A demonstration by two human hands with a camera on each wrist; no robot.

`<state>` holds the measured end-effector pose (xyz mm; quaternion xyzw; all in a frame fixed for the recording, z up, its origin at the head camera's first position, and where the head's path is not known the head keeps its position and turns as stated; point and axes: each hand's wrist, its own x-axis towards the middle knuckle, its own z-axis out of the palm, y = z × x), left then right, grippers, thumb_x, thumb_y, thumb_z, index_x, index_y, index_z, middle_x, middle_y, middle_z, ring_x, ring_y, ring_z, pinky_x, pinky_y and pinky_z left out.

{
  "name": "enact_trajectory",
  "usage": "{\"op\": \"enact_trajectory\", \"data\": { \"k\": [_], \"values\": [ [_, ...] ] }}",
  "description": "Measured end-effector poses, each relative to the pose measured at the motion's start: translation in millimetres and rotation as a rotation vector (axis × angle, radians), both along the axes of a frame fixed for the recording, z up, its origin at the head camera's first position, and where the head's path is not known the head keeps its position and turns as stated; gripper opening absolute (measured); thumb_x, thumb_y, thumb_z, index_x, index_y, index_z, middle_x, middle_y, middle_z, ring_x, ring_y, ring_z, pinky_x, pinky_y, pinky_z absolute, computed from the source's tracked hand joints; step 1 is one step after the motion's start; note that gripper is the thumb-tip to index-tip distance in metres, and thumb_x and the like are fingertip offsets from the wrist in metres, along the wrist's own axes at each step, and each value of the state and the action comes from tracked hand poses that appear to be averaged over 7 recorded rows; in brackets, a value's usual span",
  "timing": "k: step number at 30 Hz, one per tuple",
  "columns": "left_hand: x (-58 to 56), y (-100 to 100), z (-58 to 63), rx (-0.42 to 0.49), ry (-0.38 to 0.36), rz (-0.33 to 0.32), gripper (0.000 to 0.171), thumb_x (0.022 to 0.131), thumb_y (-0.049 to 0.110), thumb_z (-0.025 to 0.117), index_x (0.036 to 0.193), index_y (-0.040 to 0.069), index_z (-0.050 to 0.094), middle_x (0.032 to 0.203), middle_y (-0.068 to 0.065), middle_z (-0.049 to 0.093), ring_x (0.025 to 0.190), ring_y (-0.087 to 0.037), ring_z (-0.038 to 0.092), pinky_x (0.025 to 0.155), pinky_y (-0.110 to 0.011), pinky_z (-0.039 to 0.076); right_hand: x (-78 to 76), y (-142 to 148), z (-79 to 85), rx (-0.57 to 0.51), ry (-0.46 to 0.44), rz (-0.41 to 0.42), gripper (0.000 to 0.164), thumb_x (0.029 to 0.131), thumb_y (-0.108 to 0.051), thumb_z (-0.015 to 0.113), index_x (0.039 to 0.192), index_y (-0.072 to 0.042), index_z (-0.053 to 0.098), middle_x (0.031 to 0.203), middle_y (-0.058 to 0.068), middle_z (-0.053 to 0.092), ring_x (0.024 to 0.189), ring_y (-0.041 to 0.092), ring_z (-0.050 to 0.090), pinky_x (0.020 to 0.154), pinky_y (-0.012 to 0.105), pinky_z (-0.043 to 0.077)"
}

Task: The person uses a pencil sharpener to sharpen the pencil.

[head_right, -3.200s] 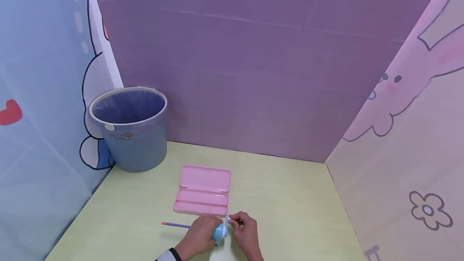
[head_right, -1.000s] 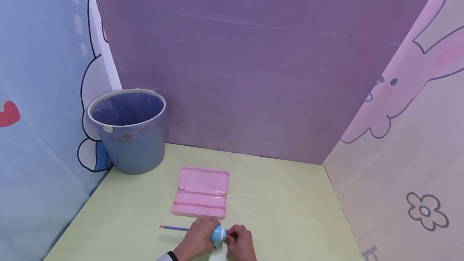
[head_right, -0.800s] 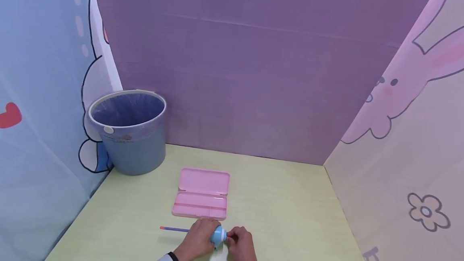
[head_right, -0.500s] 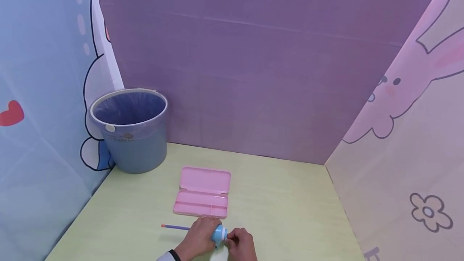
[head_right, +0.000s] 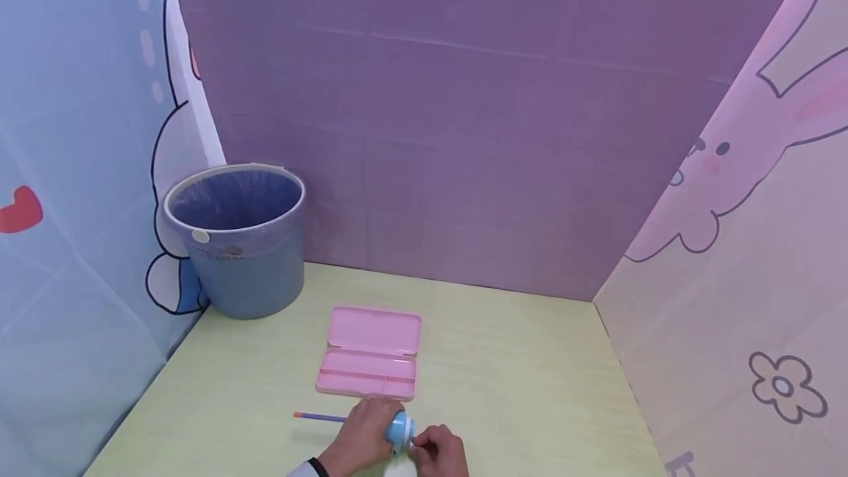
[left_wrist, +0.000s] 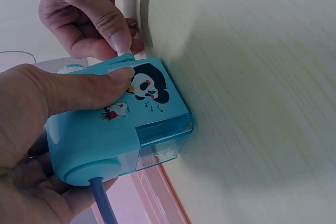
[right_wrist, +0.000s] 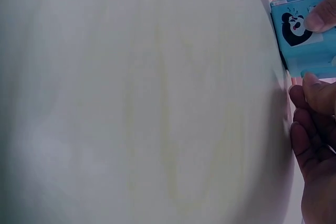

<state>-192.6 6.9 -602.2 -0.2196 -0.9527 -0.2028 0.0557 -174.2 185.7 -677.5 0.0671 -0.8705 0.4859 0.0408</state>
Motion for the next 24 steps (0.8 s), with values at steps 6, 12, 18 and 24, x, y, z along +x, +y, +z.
{"op": "enact_trajectory", "data": {
  "k": [6, 12, 18, 24],
  "values": [
    [-0.4, -0.7, 0.4, 0.018, 0.001, -0.005, 0.037, 0.057, 0.002, 0.088, 0.086, 0.015, 0.070, 0.078, 0.010, 0.061, 0.068, -0.009, 0.050, 0.063, -0.025, 0.043, 1.1, 1.4, -2.9, -0.047, 0.068, 0.018, 0.014, 0.082, -0.001, 0.079, 0.079, -0.012, 0.071, 0.078, -0.006, 0.064, 0.069, -0.003, 0.058, 0.064, 0.020, 0.050],
    [0.4, -3.5, 0.1, 0.023, 0.024, 0.003, 0.036, 0.057, 0.001, 0.087, 0.085, 0.015, 0.070, 0.076, 0.010, 0.060, 0.067, -0.009, 0.051, 0.061, -0.025, 0.042, 1.4, 4.8, -8.7, -0.097, 0.107, 0.089, 0.010, 0.083, -0.005, 0.080, 0.081, -0.010, 0.071, 0.077, -0.005, 0.064, 0.070, -0.004, 0.059, 0.065, 0.020, 0.052],
    [-0.3, -3.7, -0.7, 0.036, 0.025, -0.006, 0.034, 0.057, 0.000, 0.086, 0.082, 0.015, 0.068, 0.073, 0.011, 0.056, 0.065, -0.008, 0.047, 0.060, -0.024, 0.039, 1.3, 7.2, -8.5, -0.086, 0.063, 0.088, 0.008, 0.084, -0.010, 0.079, 0.081, -0.012, 0.072, 0.077, -0.008, 0.065, 0.071, -0.004, 0.060, 0.066, 0.019, 0.052],
    [-0.9, -2.6, -3.0, 0.055, -0.003, -0.014, 0.034, 0.058, -0.001, 0.087, 0.079, 0.016, 0.066, 0.071, 0.011, 0.053, 0.064, -0.008, 0.044, 0.060, -0.024, 0.039, 2.9, 11.8, -8.3, -0.082, -0.053, 0.114, 0.009, 0.089, -0.019, 0.077, 0.086, -0.012, 0.072, 0.078, -0.010, 0.066, 0.071, -0.002, 0.061, 0.067, 0.018, 0.050]
  ]
}}
